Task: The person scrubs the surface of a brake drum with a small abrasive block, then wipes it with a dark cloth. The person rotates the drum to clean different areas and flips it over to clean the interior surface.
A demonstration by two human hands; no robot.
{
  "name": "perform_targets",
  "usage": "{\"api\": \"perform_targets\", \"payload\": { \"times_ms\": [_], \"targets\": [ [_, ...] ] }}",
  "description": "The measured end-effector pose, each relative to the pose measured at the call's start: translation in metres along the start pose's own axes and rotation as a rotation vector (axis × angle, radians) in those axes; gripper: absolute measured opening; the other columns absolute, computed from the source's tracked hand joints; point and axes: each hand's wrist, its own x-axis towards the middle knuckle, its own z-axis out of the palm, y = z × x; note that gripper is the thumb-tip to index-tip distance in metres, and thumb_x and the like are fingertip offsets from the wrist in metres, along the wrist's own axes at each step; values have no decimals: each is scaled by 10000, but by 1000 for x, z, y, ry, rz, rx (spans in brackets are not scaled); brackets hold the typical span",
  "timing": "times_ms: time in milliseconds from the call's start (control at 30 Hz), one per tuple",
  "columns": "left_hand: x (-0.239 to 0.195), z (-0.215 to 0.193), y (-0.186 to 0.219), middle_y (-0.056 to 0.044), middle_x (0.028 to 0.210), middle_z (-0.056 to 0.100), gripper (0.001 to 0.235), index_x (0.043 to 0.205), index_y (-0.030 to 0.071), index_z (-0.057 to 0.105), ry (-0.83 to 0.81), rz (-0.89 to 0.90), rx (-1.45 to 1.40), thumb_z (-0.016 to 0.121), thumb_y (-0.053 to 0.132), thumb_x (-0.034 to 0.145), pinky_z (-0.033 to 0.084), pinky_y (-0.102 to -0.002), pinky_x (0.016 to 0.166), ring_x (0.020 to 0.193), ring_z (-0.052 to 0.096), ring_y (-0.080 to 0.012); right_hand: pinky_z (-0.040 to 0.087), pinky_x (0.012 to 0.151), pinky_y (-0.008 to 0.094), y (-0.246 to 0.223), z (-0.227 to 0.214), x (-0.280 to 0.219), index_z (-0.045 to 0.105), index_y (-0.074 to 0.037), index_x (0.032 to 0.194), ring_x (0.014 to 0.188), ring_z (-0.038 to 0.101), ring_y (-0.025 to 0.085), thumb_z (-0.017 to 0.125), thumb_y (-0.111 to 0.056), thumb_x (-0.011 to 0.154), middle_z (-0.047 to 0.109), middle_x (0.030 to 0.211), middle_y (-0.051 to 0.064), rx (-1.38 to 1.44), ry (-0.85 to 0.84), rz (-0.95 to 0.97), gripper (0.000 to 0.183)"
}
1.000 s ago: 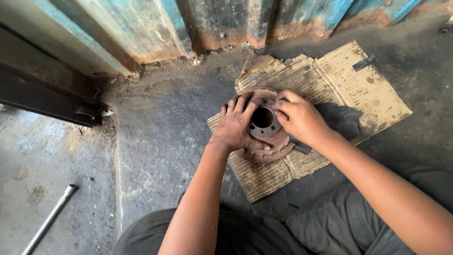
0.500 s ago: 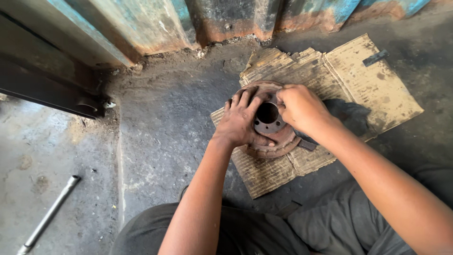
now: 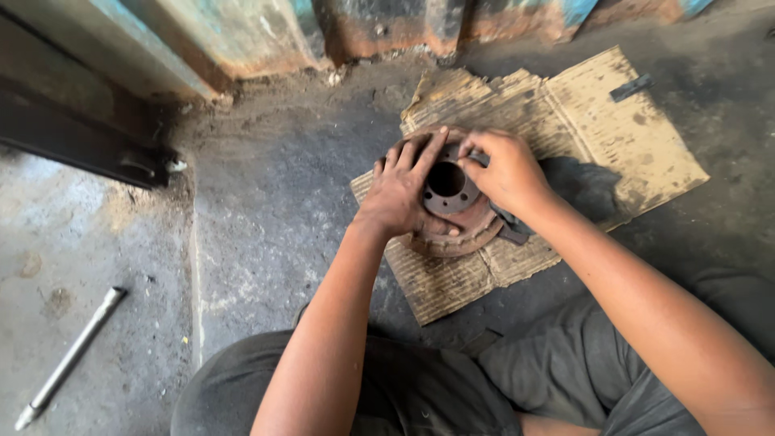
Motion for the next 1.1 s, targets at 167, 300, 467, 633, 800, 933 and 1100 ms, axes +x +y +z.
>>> {"api": "perform_targets", "payload": {
  "times_ms": [167, 300, 467, 633, 800, 933, 1100],
  "targets": [
    [1, -1, 1, -132, 1613, 301, 1581, 1609, 305, 118, -32, -27, -9, 1006, 593, 332, 214, -606, 1203, 1482, 254, -430, 553, 821, 444, -11, -9, 3, 736, 2, 992, 905, 698, 366, 780, -61, 817, 698, 995, 185, -134, -94, 24, 191],
    [3, -1, 0, -142, 1620, 283, 1581, 1612, 293, 126, -59, -31, 0, 1003, 612, 335, 196, -601, 1215, 1500, 229, -429, 561, 852, 446, -13, -13, 2, 736, 59, 1035, 904, 690, 391, 729, 15, 790, 678, 1064, 223, -277, -139, -49, 250],
    [2, 0, -1, -131, 1623, 280, 1572, 1597, 283, 152, -65, -45, 5, 1002, 617, 318, 188, -604, 1212, 1500, 224, -424, 588, 849, 415, -17, -7, 4, 720, 82, 1042, 881, 709, 339, 675, 59, 809, 664, 1018, 188, -346, -190, 2, 238],
    [3, 0, 0, -135, 1630, 284, 1567, 1614, 279, 155, -40, -26, 2, 997, 605, 333, 226, -596, 1205, 1481, 257, -438, 575, 821, 454, -28, -13, -1, 710, 49, 944, 884, 698, 372, 682, -26, 886, 662, 1025, 198, -437, -168, 1, 99],
    [5, -1, 2, -109, 1614, 289, 1592, 1597, 295, 146, -61, -56, 19, 999, 605, 289, 219, -583, 1210, 1479, 253, -424, 582, 786, 470, -20, -10, 1, 704, 61, 1074, 855, 712, 397, 657, -18, 891, 694, 1039, 233, -387, -112, -16, 205],
    [5, 1, 0, -130, 1622, 280, 1589, 1603, 284, 148, -55, -39, 11, 1002, 611, 304, 222, -589, 1207, 1477, 252, -437, 581, 845, 464, -5, -1, 0, 730, 53, 1058, 933, 717, 409, 682, -71, 868, 690, 1132, 297, -437, 29, -164, 232],
    [5, 0, -1, -136, 1623, 275, 1585, 1612, 281, 144, -60, -41, 13, 1009, 604, 324, 210, -603, 1204, 1473, 241, -451, 580, 865, 468, -15, -5, 3, 743, 39, 1027, 910, 723, 397, 669, -40, 826, 702, 1107, 264, -477, -168, -19, 228]
  ]
}}
